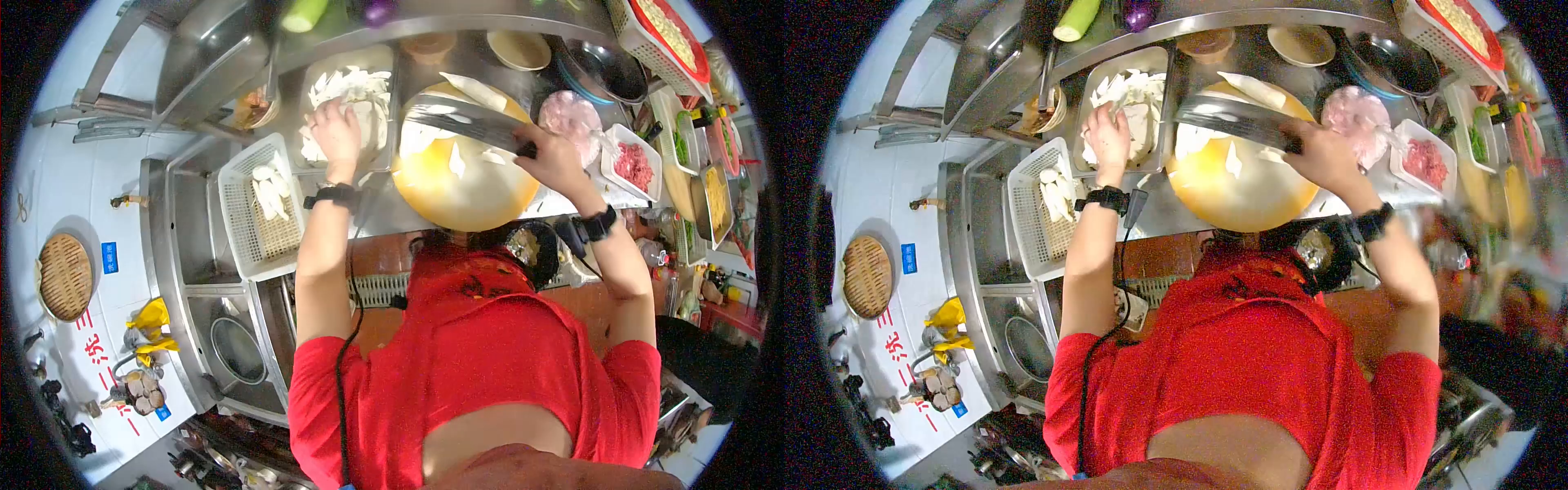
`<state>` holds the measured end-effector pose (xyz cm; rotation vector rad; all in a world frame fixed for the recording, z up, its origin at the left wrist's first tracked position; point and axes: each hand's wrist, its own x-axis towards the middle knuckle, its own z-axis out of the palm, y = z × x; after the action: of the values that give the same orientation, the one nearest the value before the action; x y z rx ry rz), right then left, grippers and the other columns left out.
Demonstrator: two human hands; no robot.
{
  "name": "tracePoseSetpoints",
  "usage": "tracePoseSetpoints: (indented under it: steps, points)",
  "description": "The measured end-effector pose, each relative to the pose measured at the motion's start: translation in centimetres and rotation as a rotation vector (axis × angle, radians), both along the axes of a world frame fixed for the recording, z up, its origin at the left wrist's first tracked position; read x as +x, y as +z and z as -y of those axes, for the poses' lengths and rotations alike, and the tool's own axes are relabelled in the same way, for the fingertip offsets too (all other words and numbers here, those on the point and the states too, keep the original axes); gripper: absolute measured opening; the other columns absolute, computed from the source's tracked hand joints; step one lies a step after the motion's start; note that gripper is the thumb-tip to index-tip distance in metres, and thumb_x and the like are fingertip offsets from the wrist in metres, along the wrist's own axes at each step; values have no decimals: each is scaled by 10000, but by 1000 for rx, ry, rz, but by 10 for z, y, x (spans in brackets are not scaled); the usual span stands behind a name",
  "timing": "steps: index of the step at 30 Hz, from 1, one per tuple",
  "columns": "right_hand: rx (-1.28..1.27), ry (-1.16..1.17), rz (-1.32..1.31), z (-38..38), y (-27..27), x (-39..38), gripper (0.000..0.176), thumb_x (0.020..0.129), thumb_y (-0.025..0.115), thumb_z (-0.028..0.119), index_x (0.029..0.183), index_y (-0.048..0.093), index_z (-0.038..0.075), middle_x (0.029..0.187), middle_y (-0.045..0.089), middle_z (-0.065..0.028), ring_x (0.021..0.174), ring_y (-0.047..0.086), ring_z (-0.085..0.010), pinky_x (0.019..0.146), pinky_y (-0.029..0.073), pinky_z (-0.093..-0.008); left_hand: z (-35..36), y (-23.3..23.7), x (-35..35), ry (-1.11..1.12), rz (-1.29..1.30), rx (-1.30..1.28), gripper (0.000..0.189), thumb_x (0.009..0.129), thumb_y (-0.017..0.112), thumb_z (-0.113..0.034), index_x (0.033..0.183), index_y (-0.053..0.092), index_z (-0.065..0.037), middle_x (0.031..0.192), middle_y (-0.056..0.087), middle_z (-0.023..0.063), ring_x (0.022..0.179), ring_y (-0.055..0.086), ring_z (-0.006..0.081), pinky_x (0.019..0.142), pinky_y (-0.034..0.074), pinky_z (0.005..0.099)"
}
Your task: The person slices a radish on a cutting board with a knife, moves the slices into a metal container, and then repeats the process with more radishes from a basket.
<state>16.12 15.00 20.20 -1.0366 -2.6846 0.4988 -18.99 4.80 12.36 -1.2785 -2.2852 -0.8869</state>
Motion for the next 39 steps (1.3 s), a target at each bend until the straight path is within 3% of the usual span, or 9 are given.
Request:
tracePoseSetpoints:
  steps: [3,5,9,15,17,19,21,27,39]
  points:
    - [-123,-77,-30,6,-26,55,406,683,691,207,1063,591,107,934,652,-132,850,631,-321,728,507,-409,-11,5,46,-341,397,-62,224,807,584,-155,1003,608,-50,1007,599,198,915,575,364,782,462,428]
    - [-424,-185,-17,20,-39,82,401,690,697,177,1068,595,93,916,655,-140,832,640,-294,744,502,-374,-17,-14,75,-544,270,-199,255,792,588,-123,1034,591,-43,964,596,207,801,596,378,707,492,417]
    - [-830,-190,-36,52,-64,100,385,737,651,146,1101,589,38,893,661,-120,807,622,-217,760,490,-331,-30,-61,107,-470,126,-376,451,758,622,-108,1189,500,-58,1071,582,173,958,572,358,828,476,415]
    - [-1244,-302,-242,71,-116,77,322,846,571,132,1136,548,-5,657,546,-16,560,496,-95,510,400,-248,-19,-64,113,-424,51,-343,408,731,610,-71,1128,520,-73,1002,593,150,963,561,321,835,461,409]
    - [-1015,-371,-235,71,-123,76,373,845,568,239,1146,554,20,707,596,-89,625,569,-162,569,461,-307,-7,-63,117,-418,126,-316,375,725,614,-61,1093,539,-65,1002,597,142,965,559,314,860,442,409]
    - [-787,-355,-169,69,-115,80,413,840,576,299,1131,542,8,839,633,-233,765,624,-363,713,481,-392,7,-69,120,-712,91,-301,314,730,610,-50,1041,581,-83,1049,599,98,977,550,306,867,431,404]
    - [-660,-243,-105,67,-110,86,378,846,570,309,1092,557,22,790,631,-233,742,623,-384,672,493,-431,22,-76,137,-809,202,-347,246,746,589,-33,985,616,-83,1047,602,67,987,544,303,870,429,390]
    - [-206,-110,170,81,-122,81,254,876,519,299,963,563,65,643,614,-173,599,619,-353,547,489,-469,51,-88,166,-652,175,-20,188,773,617,-28,959,630,-47,1020,578,98,968,537,295,849,424,399]
    - [-41,-1,232,81,-124,55,227,888,510,266,833,524,47,563,574,-145,508,591,-316,459,464,-410,46,-109,163,-704,120,48,154,738,648,-20,886,623,-53,953,571,93,909,538,312,816,434,395]
